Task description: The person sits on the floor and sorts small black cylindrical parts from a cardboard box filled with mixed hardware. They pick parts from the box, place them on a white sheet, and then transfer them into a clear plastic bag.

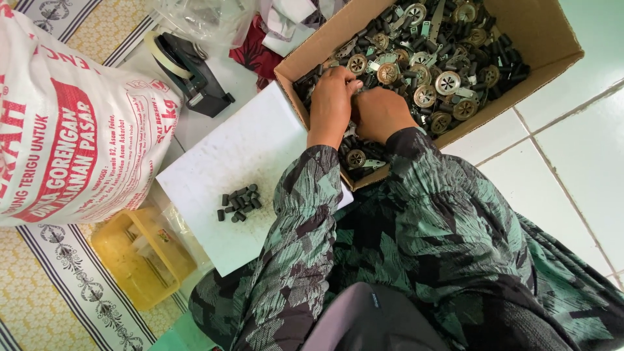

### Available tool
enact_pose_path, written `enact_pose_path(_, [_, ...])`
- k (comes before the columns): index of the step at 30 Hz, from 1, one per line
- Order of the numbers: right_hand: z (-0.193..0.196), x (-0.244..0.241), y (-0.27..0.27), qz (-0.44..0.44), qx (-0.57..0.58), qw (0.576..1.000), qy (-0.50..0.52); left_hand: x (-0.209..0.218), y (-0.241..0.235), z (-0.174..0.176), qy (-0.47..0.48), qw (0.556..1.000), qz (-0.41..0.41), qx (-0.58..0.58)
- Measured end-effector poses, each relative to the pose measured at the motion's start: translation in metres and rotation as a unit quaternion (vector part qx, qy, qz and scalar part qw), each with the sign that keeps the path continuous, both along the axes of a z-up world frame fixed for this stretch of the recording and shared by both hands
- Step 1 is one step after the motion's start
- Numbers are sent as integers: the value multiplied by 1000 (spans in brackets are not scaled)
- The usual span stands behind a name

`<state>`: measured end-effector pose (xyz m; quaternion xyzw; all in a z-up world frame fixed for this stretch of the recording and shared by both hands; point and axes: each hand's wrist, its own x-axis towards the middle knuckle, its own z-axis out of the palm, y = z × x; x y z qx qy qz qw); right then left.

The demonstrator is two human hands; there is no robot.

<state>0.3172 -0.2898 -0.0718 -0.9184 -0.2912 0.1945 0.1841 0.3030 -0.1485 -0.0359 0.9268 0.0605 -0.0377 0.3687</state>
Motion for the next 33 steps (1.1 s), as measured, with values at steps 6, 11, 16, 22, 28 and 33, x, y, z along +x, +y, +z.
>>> enact_pose_path(6, [43,16,-2,-128,206,970,-27,2,2,-2,-108,993,30,-34])
enact_pose_path(11, [70,15,-5,-198,313,929,5,1,2,14,-112,987,48,-108])
enact_pose_path(16, [76,15,-4,-203,347,916,-17,2,3,4,-119,985,13,-122])
enact_pose_path(22, [70,17,-4,-217,333,918,-9,-1,2,6,-126,980,14,-151])
enact_pose_path(28, [70,17,-5,-200,313,928,-37,-4,3,9,-100,989,1,-111])
enact_pose_path(33, [73,18,-5,-186,305,934,-20,-5,2,8,-123,986,-5,-117])
